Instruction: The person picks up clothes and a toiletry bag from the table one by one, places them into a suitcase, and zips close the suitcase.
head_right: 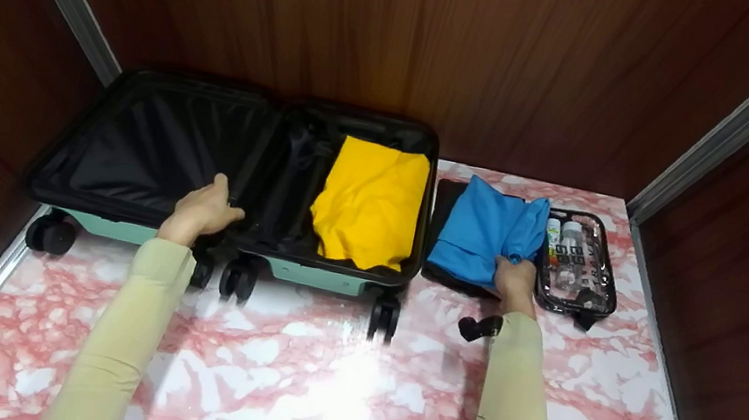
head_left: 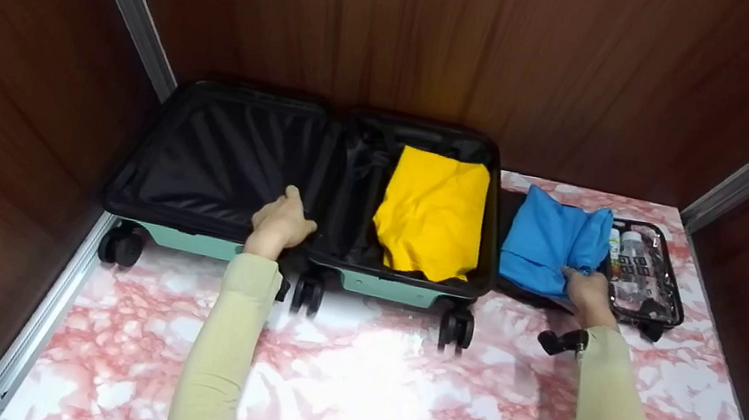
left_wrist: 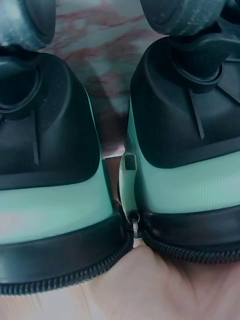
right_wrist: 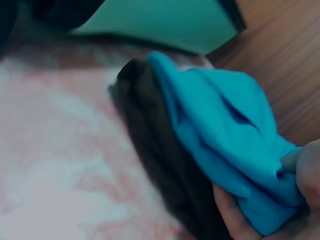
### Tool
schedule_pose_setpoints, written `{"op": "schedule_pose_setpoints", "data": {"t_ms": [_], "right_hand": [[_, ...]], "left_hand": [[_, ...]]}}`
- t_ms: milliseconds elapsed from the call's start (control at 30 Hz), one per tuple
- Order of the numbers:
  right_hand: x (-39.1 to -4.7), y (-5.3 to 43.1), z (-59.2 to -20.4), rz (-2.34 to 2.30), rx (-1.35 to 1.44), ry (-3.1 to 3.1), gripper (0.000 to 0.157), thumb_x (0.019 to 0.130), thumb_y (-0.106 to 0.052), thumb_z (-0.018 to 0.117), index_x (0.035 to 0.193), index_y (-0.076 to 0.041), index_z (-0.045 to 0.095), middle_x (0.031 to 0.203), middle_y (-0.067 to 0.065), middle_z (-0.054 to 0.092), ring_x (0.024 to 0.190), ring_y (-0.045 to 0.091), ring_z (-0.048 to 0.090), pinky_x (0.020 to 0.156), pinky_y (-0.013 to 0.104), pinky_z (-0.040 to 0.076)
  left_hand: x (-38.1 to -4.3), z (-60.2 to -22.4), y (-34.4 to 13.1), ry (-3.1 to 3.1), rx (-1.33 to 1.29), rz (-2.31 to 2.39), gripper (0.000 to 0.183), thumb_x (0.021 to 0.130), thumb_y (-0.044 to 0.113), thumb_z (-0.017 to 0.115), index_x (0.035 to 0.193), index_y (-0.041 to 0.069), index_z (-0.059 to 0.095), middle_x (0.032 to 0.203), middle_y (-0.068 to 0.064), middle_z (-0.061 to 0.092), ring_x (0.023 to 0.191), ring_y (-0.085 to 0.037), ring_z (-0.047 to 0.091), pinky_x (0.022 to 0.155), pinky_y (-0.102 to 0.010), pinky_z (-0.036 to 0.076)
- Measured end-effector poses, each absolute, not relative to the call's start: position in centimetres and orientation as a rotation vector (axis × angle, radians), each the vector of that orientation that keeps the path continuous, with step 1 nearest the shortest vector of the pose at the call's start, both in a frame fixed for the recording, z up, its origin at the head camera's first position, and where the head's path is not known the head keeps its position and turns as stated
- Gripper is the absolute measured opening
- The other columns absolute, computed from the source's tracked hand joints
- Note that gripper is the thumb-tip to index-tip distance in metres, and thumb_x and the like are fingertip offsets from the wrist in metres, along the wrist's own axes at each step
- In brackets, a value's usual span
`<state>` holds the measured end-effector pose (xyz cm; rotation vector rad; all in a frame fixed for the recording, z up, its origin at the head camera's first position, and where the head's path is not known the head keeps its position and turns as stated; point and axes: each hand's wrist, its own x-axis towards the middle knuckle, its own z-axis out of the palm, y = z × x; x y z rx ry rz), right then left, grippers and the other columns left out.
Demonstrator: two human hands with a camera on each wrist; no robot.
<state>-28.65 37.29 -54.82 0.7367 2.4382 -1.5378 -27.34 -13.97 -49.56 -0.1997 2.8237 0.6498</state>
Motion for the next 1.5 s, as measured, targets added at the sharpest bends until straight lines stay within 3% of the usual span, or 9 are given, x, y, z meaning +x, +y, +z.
{"op": "schedule_pose_setpoints", "data": {"t_ms": [233, 333, 467, 567, 600, 700, 833, 933, 1500], "right_hand": [[-28.7, 37.2, -53.8, -1.671, 0.707, 2.304, 0.065, 0.107, -0.019, 0.041, 0.159, 0.009, 0.013, 0.164, 0.026, 0.015, 0.148, 0.035, 0.021, 0.118, 0.041, 0.024], [-28.6, 37.4, -53.5, -1.701, 0.702, 2.251, 0.067, 0.107, -0.020, 0.040, 0.162, 0.001, 0.008, 0.165, 0.024, 0.014, 0.135, 0.034, 0.039, 0.103, 0.036, 0.044], [-28.5, 37.6, -53.4, -1.761, 0.698, 2.179, 0.069, 0.107, -0.018, 0.040, 0.164, -0.007, 0.002, 0.166, 0.022, 0.011, 0.132, 0.033, 0.041, 0.089, 0.030, 0.048], [-28.5, 37.5, -53.2, -1.869, 0.691, 2.092, 0.069, 0.108, -0.016, 0.038, 0.164, -0.011, -0.001, 0.168, 0.019, 0.006, 0.145, 0.033, 0.027, 0.096, 0.028, 0.046], [-28.5, 37.5, -53.0, -1.866, 0.701, 2.099, 0.069, 0.107, -0.016, 0.039, 0.165, -0.012, 0.001, 0.167, 0.019, 0.010, 0.139, 0.034, 0.037, 0.089, 0.026, 0.050], [-28.7, 37.4, -52.5, -1.889, 0.701, 2.086, 0.070, 0.107, -0.016, 0.040, 0.165, -0.017, 0.000, 0.168, 0.017, 0.010, 0.139, 0.030, 0.036, 0.092, 0.025, 0.048], [-28.9, 37.1, -51.7, -1.953, 0.681, 2.054, 0.074, 0.106, -0.014, 0.040, 0.164, -0.025, -0.004, 0.169, 0.012, 0.003, 0.148, 0.025, 0.018, 0.114, 0.030, 0.030], [-29.1, 36.8, -51.2, -2.047, 0.684, 1.975, 0.075, 0.106, -0.011, 0.039, 0.163, -0.029, -0.006, 0.169, 0.010, -0.003, 0.152, 0.026, 0.009, 0.118, 0.034, 0.025], [-29.2, 35.6, -49.2, -2.268, 0.785, 1.723, 0.071, 0.107, -0.010, 0.041, 0.166, -0.027, 0.005, 0.167, 0.008, 0.011, 0.146, 0.023, 0.025, 0.103, 0.032, 0.044]], "left_hand": [[-27.3, -49.6, -14.1, 2.826, -0.188, 0.663, 0.081, 0.101, 0.032, 0.062, 0.159, -0.002, 0.018, 0.145, -0.024, 0.049, 0.122, -0.044, 0.054, 0.099, -0.055, 0.043], [-27.3, -49.7, -14.0, 2.831, -0.192, 0.660, 0.080, 0.100, 0.033, 0.063, 0.158, -0.002, 0.020, 0.144, -0.024, 0.050, 0.121, -0.045, 0.055, 0.098, -0.055, 0.044], [-27.4, -49.7, -14.0, 2.833, -0.196, 0.658, 0.080, 0.100, 0.033, 0.063, 0.158, -0.001, 0.021, 0.143, -0.024, 0.051, 0.120, -0.044, 0.056, 0.097, -0.055, 0.044], [-27.4, -49.7, -13.9, 2.829, -0.204, 0.656, 0.080, 0.100, 0.033, 0.063, 0.158, -0.001, 0.021, 0.142, -0.024, 0.052, 0.120, -0.043, 0.056, 0.097, -0.054, 0.044], [-27.4, -49.6, -13.9, 2.826, -0.206, 0.651, 0.080, 0.100, 0.033, 0.063, 0.158, -0.001, 0.020, 0.142, -0.023, 0.052, 0.120, -0.043, 0.056, 0.097, -0.054, 0.044], [-27.5, -49.6, -13.8, 2.821, -0.217, 0.642, 0.080, 0.099, 0.033, 0.063, 0.158, -0.001, 0.020, 0.142, -0.023, 0.052, 0.120, -0.042, 0.056, 0.097, -0.054, 0.045], [-27.6, -49.6, -13.8, 2.822, -0.219, 0.637, 0.080, 0.100, 0.033, 0.063, 0.158, 0.000, 0.020, 0.142, -0.023, 0.053, 0.119, -0.042, 0.057, 0.096, -0.054, 0.046], [-27.5, -49.7, -13.8, 2.821, -0.213, 0.645, 0.080, 0.100, 0.033, 0.062, 0.159, -0.001, 0.018, 0.144, -0.023, 0.051, 0.120, -0.042, 0.056, 0.097, -0.054, 0.045], [-27.4, -49.7, -14.0, 2.823, -0.207, 0.648, 0.081, 0.101, 0.034, 0.062, 0.159, 0.000, 0.017, 0.144, -0.023, 0.051, 0.119, -0.043, 0.057, 0.096, -0.054, 0.046]]}}
